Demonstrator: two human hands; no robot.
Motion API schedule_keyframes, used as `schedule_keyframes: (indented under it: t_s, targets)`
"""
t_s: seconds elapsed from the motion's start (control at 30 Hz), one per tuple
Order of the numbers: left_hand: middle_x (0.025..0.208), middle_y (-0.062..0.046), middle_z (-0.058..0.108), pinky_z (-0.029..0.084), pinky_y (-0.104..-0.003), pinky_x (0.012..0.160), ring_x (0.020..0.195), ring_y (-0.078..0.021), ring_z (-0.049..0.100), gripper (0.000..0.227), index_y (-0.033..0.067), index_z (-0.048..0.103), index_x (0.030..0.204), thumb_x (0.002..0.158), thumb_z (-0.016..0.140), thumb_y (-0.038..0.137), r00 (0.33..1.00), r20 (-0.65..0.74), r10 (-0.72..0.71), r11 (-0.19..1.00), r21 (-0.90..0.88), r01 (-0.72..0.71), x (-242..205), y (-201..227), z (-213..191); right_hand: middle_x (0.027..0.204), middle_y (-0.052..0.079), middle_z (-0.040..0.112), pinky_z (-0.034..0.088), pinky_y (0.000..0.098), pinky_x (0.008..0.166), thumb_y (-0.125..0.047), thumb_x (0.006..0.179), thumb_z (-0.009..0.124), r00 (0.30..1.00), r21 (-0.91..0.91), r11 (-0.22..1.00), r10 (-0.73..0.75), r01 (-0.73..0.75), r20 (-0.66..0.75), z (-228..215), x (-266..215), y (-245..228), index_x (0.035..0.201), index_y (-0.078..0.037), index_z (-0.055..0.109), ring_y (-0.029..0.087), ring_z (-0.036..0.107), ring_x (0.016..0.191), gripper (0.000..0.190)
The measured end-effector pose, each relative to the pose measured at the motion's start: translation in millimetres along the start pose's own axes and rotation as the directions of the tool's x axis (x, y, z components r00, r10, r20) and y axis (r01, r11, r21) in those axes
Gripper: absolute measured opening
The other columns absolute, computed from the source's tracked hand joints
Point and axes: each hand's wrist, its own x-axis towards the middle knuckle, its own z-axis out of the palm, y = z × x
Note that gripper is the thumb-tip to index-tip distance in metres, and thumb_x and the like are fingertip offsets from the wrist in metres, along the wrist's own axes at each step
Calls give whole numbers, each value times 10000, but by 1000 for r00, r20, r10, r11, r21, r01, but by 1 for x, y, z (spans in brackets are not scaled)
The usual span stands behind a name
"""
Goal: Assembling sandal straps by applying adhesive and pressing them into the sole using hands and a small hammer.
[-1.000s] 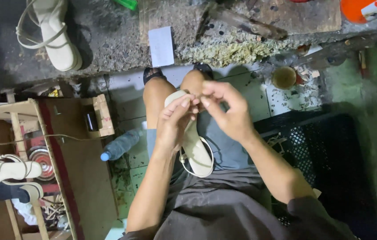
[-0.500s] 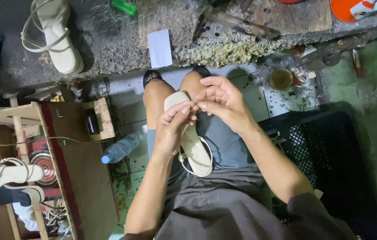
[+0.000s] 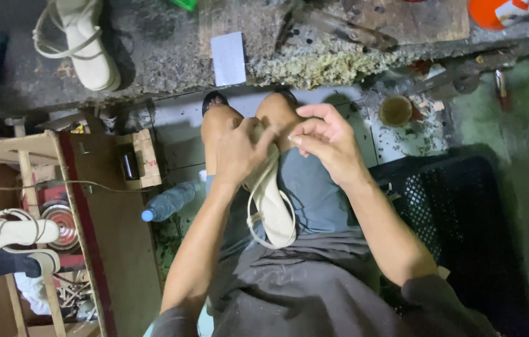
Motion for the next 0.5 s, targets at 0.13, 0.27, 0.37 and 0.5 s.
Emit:
schedule_keyframes:
  t_s: [0.13,0.27,0.37,0.5]
  targets:
    - [814,-84,544,467,-401,711,771,-318,633,435,101,583,803,709,916,364,982,33,184,933,-320,-164,2,4,-17,869,148,682,560,269,601,48,826,713,1000,19,1000,-13,13,-14,-11,-18,7,1256,20,556,142,632,638,459]
    - [1105,-131,641,498,-341,951,1058,-211,620,281,40,584,1013,832,772,-63,936,-53,347,445,-870,-214,11,-29,1,861,183,677,589,321,586,63,819,715,999,38,998,40,-40,-8,-12,-43,20,1237,41,560,194,668,648,446]
    - [1160,-151,651,561,-345,890,1011,-216,670,321,33,569,1184,918,745,-5,982,-39,187,570,-809,-141,16,-48,9,854,202,685,612,362,602,65,810,720,994,35,994,105,-104,-16,-11,-54,42,1219,58,573,239,701,663,435]
    - [1144,-187,635,580,-441,862,1024,-351,679,322,30,609,1287,1021,660,205,870,-429,243,948,-85,-307,-29,-11,-22,917,212,709,620,333,616,20,832,742,978,-24,979,202,-204,-55,-7,-67,71,1179,49,572,251,730,741,387]
